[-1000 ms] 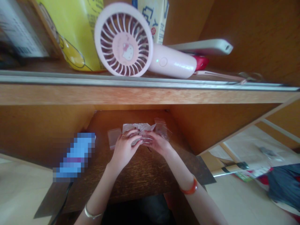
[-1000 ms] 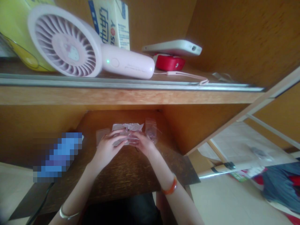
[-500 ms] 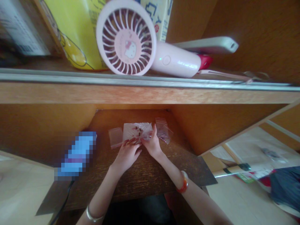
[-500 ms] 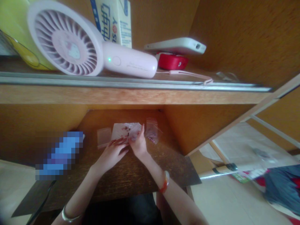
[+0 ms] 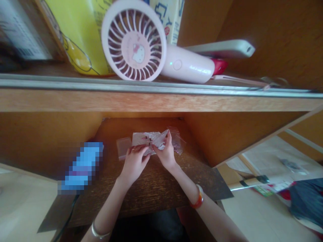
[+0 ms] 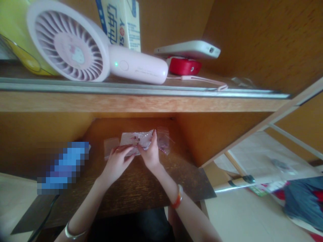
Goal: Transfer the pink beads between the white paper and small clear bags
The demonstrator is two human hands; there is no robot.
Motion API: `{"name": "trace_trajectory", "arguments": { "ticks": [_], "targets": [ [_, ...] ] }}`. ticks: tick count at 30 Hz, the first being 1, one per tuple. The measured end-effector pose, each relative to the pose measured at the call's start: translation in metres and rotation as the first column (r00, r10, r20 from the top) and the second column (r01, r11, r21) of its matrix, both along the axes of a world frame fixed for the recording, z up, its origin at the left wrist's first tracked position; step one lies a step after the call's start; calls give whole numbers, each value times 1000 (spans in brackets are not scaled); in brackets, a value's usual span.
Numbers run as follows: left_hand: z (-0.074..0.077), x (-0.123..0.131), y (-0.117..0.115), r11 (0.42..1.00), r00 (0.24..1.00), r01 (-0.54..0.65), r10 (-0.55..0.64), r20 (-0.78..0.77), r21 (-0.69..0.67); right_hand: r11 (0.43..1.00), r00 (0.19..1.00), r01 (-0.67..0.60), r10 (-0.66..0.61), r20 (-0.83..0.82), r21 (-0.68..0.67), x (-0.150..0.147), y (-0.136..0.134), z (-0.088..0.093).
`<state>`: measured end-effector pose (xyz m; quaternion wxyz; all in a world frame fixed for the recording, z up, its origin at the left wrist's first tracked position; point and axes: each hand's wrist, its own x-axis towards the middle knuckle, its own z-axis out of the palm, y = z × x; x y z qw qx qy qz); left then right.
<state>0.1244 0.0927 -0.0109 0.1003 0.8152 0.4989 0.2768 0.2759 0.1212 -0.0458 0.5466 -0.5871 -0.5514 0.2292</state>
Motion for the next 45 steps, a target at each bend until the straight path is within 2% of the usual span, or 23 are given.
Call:
{"name": "trace_trajectory", "arguments": {
  "ticks": [3, 9, 14, 16, 18, 20, 28, 36, 40, 45],
  "targets": [
    [-2, 2, 2, 999, 987, -42, 41, 156, 2, 1000, 1000, -20, 21, -24, 21, -2, -8, 12],
    [-4, 10, -2, 992, 892, 2, 54, 448, -123, 990, 992, -127, 127, -14, -53, -3, -24, 30],
    [2, 13, -4, 962, 730, 32, 163, 664, -271, 933, 916, -333, 286, -281, -138, 9, -28, 39],
    [3, 12, -4, 948, 666, 68, 190, 721, -312, 896, 868, -398, 298, -398, -197, 15, -31, 38],
    [4, 11, -4, 937, 643, 98, 199, 740, -337, 879, 823, -426, 279, -495, -212, 20, -34, 37],
    [4, 10, -5, 932, 650, 105, 199, 733, -346, 883, 796, -422, 253, -550, -204, 22, -37, 35],
    [3, 6, -4, 939, 658, 82, 200, 726, -333, 920, 783, -342, 166, -600, -191, 20, -39, 37],
    [1, 3, -4, 948, 692, 43, 200, 694, -315, 939, 834, -302, 175, -523, -166, 21, -41, 35],
    [1, 1, -4, 949, 710, 45, 188, 679, -311, 937, 820, -307, 171, -546, -168, 22, -42, 35],
    [8, 4, -6, 945, 726, 112, 134, 675, -308, 908, 801, -369, 204, -563, -196, 21, -45, 36]
  ]
}}
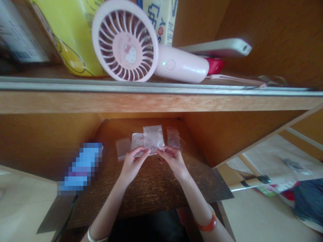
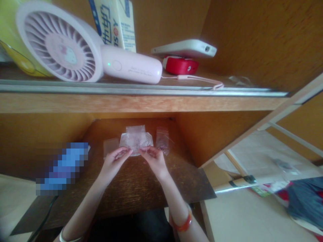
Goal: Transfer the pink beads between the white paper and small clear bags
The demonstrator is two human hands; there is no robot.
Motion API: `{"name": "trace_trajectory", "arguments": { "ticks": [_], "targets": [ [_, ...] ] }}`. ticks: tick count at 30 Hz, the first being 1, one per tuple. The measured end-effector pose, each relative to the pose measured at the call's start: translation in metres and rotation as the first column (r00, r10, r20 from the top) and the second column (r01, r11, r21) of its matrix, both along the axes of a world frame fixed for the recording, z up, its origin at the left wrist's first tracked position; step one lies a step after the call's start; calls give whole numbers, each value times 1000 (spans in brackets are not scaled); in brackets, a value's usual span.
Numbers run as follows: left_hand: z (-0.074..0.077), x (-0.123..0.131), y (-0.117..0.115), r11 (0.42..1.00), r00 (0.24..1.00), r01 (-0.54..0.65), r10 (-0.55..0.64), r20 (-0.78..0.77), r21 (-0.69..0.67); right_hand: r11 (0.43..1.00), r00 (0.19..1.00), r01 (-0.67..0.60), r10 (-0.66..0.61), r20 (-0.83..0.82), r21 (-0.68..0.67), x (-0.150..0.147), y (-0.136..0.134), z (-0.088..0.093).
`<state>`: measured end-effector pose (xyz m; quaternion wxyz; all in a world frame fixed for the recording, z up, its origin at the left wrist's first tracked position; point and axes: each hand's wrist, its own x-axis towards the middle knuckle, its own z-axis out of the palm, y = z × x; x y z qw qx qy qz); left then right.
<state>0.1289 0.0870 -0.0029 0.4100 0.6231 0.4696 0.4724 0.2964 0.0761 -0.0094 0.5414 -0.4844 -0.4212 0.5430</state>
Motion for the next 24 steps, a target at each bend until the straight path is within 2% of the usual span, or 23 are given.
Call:
{"name": "trace_trajectory", "arguments": {
  "ticks": [3, 6, 10, 14, 19, 24],
  "targets": [
    [5, 5, -4, 999, 999, 38, -38, -14, 10, 1000, 1000, -22, 22, 9, 10, -4, -1, -2],
    [8, 8, -7, 999, 998, 29, -27, -50, 31, 998, 999, -30, 27, 42, 57, -7, -1, -4],
    [6, 7, -8, 998, 998, 7, -4, -60, 64, 988, 996, -27, 14, 84, 151, -11, -1, -5],
    [3, 3, -6, 999, 998, -5, 8, -57, 50, 986, 994, -26, 9, 105, 162, -13, 0, -4],
    [2, 0, -3, 1000, 1000, 13, -13, -14, 12, 995, 995, -56, 48, 87, 86, -13, -1, -1],
    [2, 4, -3, 997, 995, 20, -13, 96, -71, 987, 995, -21, 6, 100, 157, -14, -2, 2]
  ]
}}
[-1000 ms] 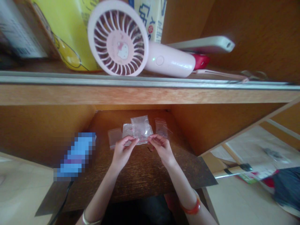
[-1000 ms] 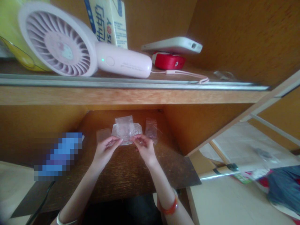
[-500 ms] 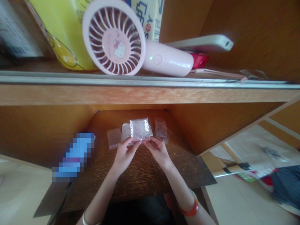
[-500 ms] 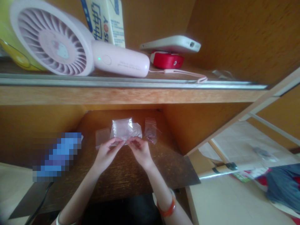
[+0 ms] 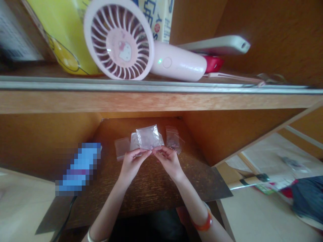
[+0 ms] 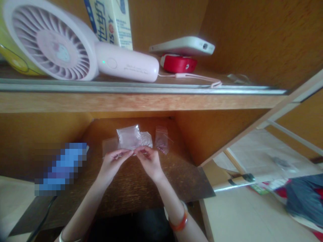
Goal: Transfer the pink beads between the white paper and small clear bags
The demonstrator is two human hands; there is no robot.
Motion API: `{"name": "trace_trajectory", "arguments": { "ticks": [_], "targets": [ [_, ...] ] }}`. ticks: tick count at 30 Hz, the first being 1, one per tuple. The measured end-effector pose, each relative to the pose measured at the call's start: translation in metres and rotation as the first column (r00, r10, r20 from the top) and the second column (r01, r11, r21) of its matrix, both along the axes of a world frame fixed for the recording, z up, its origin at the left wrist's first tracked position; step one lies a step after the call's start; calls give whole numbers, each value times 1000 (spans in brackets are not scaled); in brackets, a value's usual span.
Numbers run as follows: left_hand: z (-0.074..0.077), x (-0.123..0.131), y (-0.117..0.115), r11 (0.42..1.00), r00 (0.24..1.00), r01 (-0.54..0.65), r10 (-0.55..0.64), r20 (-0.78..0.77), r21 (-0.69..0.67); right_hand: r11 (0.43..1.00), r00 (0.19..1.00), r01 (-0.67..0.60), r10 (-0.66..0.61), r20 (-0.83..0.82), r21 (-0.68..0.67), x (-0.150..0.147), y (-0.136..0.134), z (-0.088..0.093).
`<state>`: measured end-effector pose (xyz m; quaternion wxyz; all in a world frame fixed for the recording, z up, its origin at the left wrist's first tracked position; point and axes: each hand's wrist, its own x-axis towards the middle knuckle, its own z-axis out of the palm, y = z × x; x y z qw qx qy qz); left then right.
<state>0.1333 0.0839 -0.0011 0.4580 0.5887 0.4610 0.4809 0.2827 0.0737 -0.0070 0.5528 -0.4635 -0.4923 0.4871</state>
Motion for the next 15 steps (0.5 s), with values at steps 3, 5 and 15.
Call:
{"name": "trace_trajectory", "arguments": {
  "ticks": [3, 5, 15],
  "targets": [
    [-1, 1, 1, 999, 998, -41, 42, 57, -30, 999, 999, 46, -46, -5, 8, -2, 0, 2],
    [-2, -1, 1, 997, 995, -72, 73, 62, -26, 997, 997, 74, -74, -19, -5, -3, 1, 2],
    [7, -6, -3, 995, 995, -84, 87, -53, 58, 1000, 998, 15, -16, -58, -26, -11, 0, 1]
  ]
}}
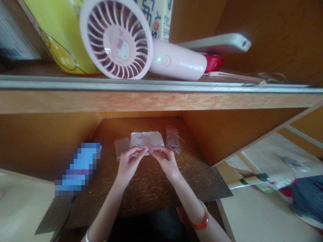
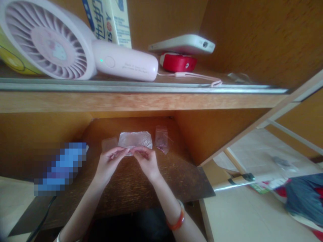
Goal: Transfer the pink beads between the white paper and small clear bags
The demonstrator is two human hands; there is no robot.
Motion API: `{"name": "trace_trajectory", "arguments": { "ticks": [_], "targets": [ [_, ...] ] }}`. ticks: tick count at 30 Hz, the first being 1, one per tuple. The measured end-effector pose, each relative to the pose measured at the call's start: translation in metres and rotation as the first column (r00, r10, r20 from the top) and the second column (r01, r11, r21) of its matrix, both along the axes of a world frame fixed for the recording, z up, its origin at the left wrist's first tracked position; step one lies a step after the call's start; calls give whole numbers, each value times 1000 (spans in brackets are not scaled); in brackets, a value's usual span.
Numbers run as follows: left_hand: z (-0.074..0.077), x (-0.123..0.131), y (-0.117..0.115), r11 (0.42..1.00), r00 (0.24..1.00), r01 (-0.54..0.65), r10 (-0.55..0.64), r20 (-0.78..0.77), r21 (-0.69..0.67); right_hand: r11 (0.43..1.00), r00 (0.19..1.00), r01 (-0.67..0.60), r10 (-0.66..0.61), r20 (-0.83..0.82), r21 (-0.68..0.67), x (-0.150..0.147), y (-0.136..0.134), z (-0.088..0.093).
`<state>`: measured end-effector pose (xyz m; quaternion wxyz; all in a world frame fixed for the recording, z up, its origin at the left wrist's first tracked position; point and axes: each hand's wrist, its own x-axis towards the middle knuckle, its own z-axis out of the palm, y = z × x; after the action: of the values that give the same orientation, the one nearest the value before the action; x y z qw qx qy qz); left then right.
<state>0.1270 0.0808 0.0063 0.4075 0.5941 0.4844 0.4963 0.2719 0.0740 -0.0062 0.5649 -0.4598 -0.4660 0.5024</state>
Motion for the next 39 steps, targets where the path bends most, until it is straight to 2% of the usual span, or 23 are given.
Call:
{"name": "trace_trajectory", "arguments": {
  "ticks": [8, 12, 14, 17, 20, 23, 26, 29, 32, 35, 39],
  "targets": [
    [2, -11, 2, 996, 993, -70, 75, -92, 48, 994, 997, -47, 53, 52, -96, 0, 6, 4],
    [2, -39, 11, 962, 961, -274, 273, 45, 6, 998, 996, 31, -26, 83, -53, 13, 19, 6],
    [3, -55, 15, 939, 936, -343, 340, 90, 28, 998, 989, 59, -57, 139, -9, 19, 26, 7],
    [2, -67, 18, 943, 945, -323, 317, 85, 73, 997, 978, -51, 38, 205, 60, 13, 36, 5],
    [-7, -66, 17, 952, 953, -303, 303, 2, 31, 967, 945, -219, 179, 273, 127, -9, 46, -4],
    [-23, -66, 17, 941, 927, -338, 330, -177, -17, 937, 816, -330, 223, 533, 113, -32, 53, -14],
    [-36, -73, 16, 933, 828, -360, 313, -465, -13, 899, 607, -438, 279, 744, 20, -45, 51, -18],
    [-39, -78, 13, 925, 692, -373, 230, -685, -66, 881, 474, -473, 244, 846, 11, -52, 43, -17],
    [-33, -74, 11, 915, 578, -394, 179, -797, -80, 882, 404, -470, 180, 897, 35, -56, 35, -15],
    [-28, -66, 8, 910, 477, -408, 143, -867, -74, 870, 365, -494, 199, 910, 8, -58, 31, -14],
    [-25, -62, 6, 906, 408, -415, 103, -907, -84, 864, 356, -504, 213, 910, -5, -58, 29, -13]
  ]
}}
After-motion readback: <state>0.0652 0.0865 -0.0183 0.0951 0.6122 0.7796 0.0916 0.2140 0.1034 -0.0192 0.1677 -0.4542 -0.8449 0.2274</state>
